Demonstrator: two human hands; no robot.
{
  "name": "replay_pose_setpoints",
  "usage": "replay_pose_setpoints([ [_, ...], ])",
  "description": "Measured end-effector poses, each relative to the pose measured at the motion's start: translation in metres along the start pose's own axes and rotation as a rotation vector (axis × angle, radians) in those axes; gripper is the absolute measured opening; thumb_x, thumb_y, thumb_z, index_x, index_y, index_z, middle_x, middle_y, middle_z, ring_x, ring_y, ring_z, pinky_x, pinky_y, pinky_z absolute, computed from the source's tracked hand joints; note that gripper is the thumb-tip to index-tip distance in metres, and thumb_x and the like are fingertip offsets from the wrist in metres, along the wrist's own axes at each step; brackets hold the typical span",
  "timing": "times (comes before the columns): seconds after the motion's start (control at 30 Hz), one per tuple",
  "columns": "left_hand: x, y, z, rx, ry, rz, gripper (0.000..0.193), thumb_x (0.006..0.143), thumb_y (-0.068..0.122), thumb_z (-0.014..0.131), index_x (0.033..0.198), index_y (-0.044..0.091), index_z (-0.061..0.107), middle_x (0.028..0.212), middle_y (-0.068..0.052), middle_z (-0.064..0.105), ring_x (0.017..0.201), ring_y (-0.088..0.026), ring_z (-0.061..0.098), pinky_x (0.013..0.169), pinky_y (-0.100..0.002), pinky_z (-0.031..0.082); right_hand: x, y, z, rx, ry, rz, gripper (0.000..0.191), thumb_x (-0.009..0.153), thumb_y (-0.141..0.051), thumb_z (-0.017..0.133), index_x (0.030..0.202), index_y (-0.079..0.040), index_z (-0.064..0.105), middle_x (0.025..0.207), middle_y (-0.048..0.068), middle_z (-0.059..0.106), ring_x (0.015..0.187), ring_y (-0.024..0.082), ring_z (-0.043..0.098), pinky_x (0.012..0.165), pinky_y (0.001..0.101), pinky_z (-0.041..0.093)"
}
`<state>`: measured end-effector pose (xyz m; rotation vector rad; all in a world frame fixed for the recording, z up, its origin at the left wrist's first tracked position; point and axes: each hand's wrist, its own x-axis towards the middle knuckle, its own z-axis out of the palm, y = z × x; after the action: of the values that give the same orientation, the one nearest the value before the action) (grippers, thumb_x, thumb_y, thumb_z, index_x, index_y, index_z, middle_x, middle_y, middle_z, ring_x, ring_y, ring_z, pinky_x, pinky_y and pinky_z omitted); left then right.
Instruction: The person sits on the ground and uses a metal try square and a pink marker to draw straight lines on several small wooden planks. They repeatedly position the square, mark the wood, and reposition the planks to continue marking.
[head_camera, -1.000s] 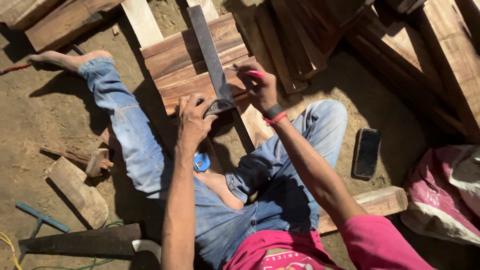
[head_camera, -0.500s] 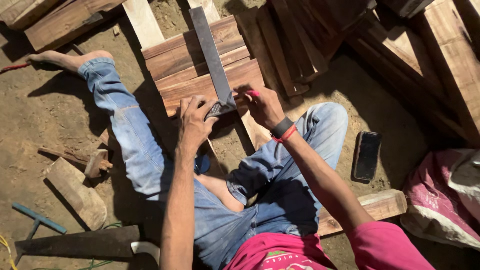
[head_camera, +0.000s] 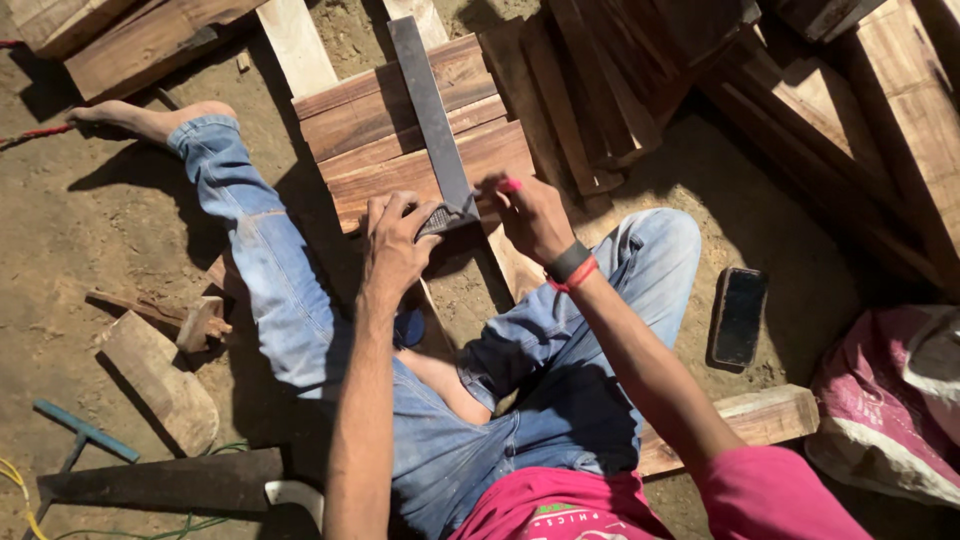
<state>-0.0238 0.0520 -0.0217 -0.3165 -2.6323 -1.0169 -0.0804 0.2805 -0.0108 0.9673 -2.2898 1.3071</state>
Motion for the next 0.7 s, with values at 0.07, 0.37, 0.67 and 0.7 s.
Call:
replay_pose_setpoints([
  [0.07,-0.001,0.0,0.0,0.006,-0.006,0.011,0.049,0.068,0.007,0.085,0.116,0.01,0.075,0.113,-0.009,0.062,0.106,-0.034,0.051,0.096,-0.043,0.046,-0.004,-0.001,-0.001,-0.028,-0.014,0.025,0.016,0.092,0.003,0.066,0.101,-0.003,0.056,0.103,0.013,0.071,0.09,0.034,0.07,0.076,0.0389,0.056],
  [0.37,-0.004,-0.003,0.004,0.062,0.003,-0.007,0.052,0.072,-0.008,0.077,0.12,0.013,0.076,0.118,-0.006,0.064,0.112,-0.031,0.052,0.101,-0.039,0.049,0.027,0.014,0.012,-0.038,0.024,0.013,0.013,0.095,0.0,0.069,0.103,-0.004,0.059,0.103,0.011,0.072,0.09,0.033,0.071,0.075,0.0389,0.056],
  [0.67,-0.007,0.009,-0.003,0.057,0.034,-0.012,0.048,0.066,0.005,0.088,0.112,0.007,0.075,0.113,-0.01,0.062,0.112,-0.033,0.052,0.098,-0.045,0.044,-0.049,-0.012,-0.017,0.094,0.083,0.325,0.024,0.092,0.005,0.067,0.114,-0.002,0.063,0.098,0.009,0.071,0.089,0.02,0.072,0.079,0.0311,0.056],
  [0.7,-0.014,0.011,-0.004,0.051,0.076,-0.034,0.051,0.067,0.005,0.088,0.115,0.006,0.073,0.114,-0.011,0.062,0.112,-0.034,0.052,0.098,-0.046,0.045,-0.051,-0.01,-0.02,0.113,0.114,0.371,0.028,0.09,0.007,0.063,0.117,-0.002,0.063,0.098,0.009,0.069,0.089,0.019,0.07,0.081,0.0311,0.056],
])
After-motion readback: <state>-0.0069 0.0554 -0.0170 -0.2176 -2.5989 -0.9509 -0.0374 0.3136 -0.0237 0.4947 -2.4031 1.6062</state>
